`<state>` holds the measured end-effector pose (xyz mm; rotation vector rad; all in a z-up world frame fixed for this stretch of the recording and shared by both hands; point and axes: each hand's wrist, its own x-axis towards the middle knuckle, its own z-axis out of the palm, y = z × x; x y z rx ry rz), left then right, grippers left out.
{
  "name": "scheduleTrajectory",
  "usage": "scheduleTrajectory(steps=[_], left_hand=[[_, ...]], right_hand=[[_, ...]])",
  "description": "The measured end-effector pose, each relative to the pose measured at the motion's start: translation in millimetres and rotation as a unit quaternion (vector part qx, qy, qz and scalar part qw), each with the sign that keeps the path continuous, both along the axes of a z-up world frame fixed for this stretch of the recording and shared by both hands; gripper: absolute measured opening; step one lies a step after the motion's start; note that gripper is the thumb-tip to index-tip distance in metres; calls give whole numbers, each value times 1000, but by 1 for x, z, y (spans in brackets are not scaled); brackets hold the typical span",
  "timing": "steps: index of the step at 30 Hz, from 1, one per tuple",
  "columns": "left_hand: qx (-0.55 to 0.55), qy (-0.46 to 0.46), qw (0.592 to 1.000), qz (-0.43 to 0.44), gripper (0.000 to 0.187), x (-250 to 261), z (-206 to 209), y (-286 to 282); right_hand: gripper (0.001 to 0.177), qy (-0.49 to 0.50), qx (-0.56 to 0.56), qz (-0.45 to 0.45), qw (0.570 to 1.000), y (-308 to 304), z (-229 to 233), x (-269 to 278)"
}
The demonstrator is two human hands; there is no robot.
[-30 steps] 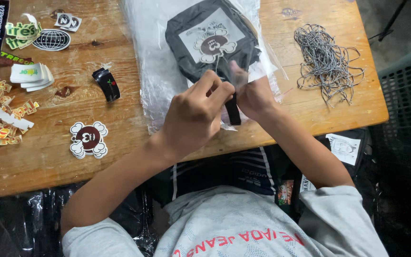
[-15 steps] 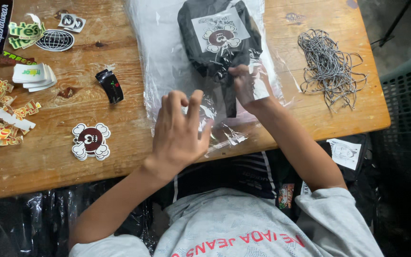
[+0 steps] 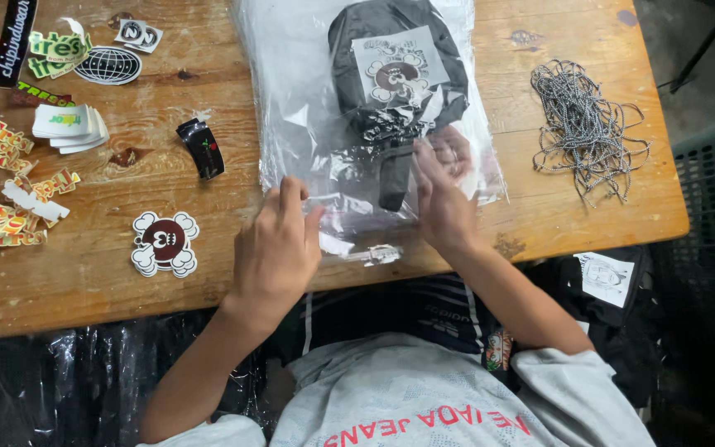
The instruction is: The person attaches a small sticker to a black drawstring bag, then places the bag into a clear plastic bag and seals it. This process is repeated for multiple bags, with the person handling stickers, bags, and plastic packaging on a wooden table.
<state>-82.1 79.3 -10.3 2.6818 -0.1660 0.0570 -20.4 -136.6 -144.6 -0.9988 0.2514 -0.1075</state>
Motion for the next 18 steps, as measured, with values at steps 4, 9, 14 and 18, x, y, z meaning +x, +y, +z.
scheduleTrajectory(steps=[4,9,14,18], left_hand=[[-37,54,998,-6,29,-7,-17,4],[53,59,997,-9,60,-15,-21,9],[-48,26,996,-69,74,1,18,4],[-69,-88,982,-149,77,44,10,-20]], right_hand=[[74,-102,-24,64,992,-8,70,-40],[78,-62,-154,125,978,-30,102,-90],[11,-44,-402,-28,914,-57,119,-89],[28,-306,-618,15,724,-58,137,-13]])
